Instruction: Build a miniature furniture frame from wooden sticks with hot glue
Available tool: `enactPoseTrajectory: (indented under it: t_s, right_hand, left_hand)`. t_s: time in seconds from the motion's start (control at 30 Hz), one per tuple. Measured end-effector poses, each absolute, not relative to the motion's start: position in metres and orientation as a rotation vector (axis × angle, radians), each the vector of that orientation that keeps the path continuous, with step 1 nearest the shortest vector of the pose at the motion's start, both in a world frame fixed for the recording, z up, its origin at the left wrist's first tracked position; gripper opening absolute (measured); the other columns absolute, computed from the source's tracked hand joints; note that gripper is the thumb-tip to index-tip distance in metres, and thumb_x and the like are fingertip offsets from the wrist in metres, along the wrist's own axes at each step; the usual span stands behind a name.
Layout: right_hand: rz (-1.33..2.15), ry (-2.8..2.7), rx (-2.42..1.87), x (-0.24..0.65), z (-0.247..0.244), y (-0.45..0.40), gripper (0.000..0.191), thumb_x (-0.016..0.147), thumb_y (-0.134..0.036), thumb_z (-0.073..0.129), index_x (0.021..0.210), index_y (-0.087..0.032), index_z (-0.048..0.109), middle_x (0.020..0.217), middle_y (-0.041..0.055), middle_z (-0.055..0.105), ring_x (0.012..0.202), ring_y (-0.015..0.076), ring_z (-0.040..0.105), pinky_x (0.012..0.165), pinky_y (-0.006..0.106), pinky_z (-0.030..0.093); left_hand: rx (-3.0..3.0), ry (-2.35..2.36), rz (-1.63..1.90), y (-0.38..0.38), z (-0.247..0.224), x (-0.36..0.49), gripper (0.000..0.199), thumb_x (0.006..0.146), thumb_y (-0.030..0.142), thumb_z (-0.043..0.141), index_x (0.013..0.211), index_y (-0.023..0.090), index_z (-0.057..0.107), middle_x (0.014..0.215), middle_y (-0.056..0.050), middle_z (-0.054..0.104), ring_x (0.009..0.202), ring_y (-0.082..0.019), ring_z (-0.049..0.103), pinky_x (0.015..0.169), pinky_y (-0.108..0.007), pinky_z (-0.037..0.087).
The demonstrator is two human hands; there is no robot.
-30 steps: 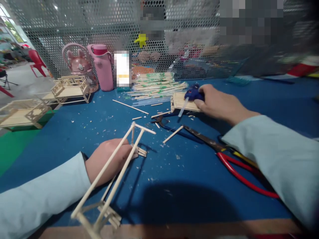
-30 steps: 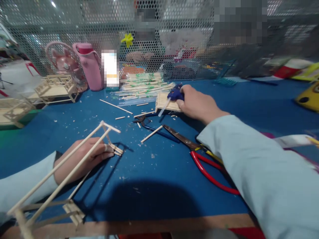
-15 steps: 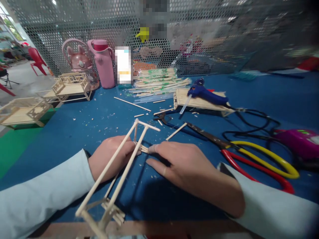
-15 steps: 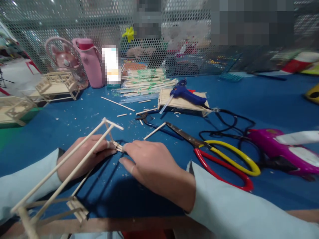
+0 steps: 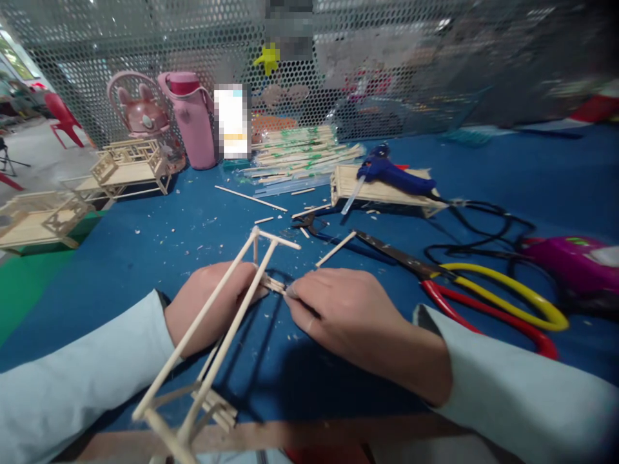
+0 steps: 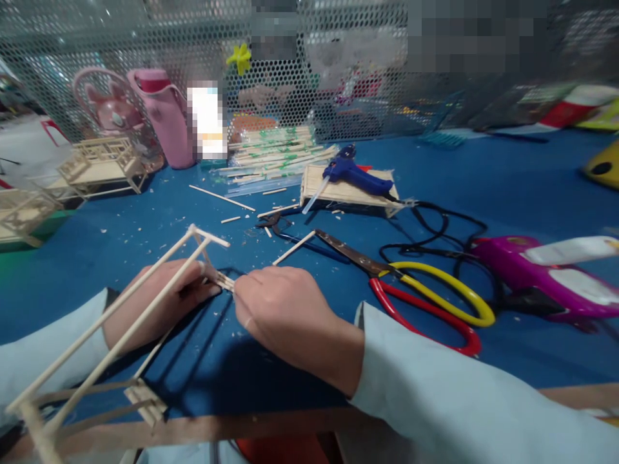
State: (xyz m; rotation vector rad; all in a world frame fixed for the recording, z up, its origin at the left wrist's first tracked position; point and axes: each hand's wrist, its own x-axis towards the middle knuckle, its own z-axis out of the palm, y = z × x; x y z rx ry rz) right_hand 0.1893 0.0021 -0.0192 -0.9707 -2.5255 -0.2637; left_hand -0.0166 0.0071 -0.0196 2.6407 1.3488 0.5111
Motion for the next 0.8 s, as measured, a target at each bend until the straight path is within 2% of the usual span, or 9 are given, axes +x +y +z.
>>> enactPoseTrajectory:
  t_s: [0.13, 0.27, 0.33, 0.4, 0.5, 0.63, 0.8]
  right_hand:
    - [-0.080, -2.440, -1.151, 0.191, -0.017, 0.001, 0.021, 0.081, -0.017, 0.049, 0.062, -0.020, 0.058, 0.058, -0.0002, 0.062, 0.054, 0.0129, 0.053, 0.055, 0.026, 0.030]
    - [0.194, -2.329, -1.301, 0.189, -0.015, 0.004, 0.021, 0.078, -0.019, 0.051, 0.058, -0.020, 0.055, 0.053, -0.0030, 0.058, 0.049, 0.0105, 0.049, 0.052, 0.023, 0.029]
    - [0.248, -2.313, -1.321, 0.188, -0.015, 0.006, 0.020, 0.077, -0.019, 0.051, 0.058, -0.020, 0.056, 0.052, -0.0032, 0.056, 0.049, 0.0104, 0.048, 0.052, 0.023, 0.029]
    - [0.268, -2.310, -1.331, 0.187, -0.015, 0.009, 0.018, 0.076, -0.019, 0.051, 0.058, -0.020, 0.057, 0.051, -0.0031, 0.055, 0.049, 0.0105, 0.047, 0.052, 0.023, 0.029]
    - [0.301, -2.320, -1.320, 0.186, -0.015, 0.012, 0.017, 0.074, -0.017, 0.051, 0.058, -0.019, 0.057, 0.051, -0.0030, 0.054, 0.048, 0.0102, 0.046, 0.052, 0.023, 0.028]
    - [0.327, -2.326, -1.330, 0.185, -0.013, 0.012, 0.018, 0.073, -0.017, 0.050, 0.057, -0.019, 0.057, 0.051, -0.0031, 0.053, 0.048, 0.0101, 0.044, 0.051, 0.023, 0.027]
    - [0.333, -2.351, -1.349, 0.182, -0.012, 0.012, 0.018, 0.071, -0.016, 0.049, 0.055, -0.020, 0.057, 0.050, -0.0031, 0.054, 0.046, 0.0101, 0.042, 0.050, 0.024, 0.026]
  left_hand:
    - [2.592, 1.394, 0.594, 0.006, -0.019, -0.016, 0.014, 0.087, 0.032, 0.052, 0.081, 0.020, 0.050, 0.062, 0.005, 0.052, 0.054, -0.010, 0.050, 0.050, -0.020, 0.035]
    - [2.510, 1.459, 0.747, 0.004, -0.022, -0.016, 0.017, 0.082, 0.032, 0.058, 0.081, 0.021, 0.045, 0.063, 0.007, 0.050, 0.051, -0.009, 0.046, 0.049, -0.020, 0.035]
    - [2.498, 1.512, 0.803, 0.004, -0.023, -0.016, 0.022, 0.080, 0.034, 0.060, 0.090, 0.020, 0.047, 0.073, 0.003, 0.055, 0.058, -0.011, 0.051, 0.054, -0.022, 0.041]
    - [2.527, 1.546, 0.844, 0.004, -0.022, -0.015, 0.037, 0.078, 0.036, 0.061, 0.108, 0.019, 0.046, 0.092, -0.004, 0.060, 0.075, -0.017, 0.058, 0.066, -0.028, 0.047]
    - [2.535, 1.517, 0.836, 0.006, -0.019, -0.014, 0.052, 0.079, 0.035, 0.060, 0.124, 0.017, 0.039, 0.110, -0.011, 0.058, 0.094, -0.024, 0.059, 0.081, -0.036, 0.047]
    - [2.470, 1.434, 0.819, 0.007, -0.016, -0.013, 0.045, 0.082, 0.033, 0.058, 0.122, 0.019, 0.043, 0.106, -0.009, 0.060, 0.095, -0.023, 0.061, 0.083, -0.035, 0.048]
    - [2.384, 1.426, 0.831, 0.007, -0.017, -0.012, 0.065, 0.080, 0.033, 0.061, 0.135, 0.023, 0.029, 0.097, -0.005, 0.063, 0.084, -0.019, 0.064, 0.074, -0.030, 0.051]
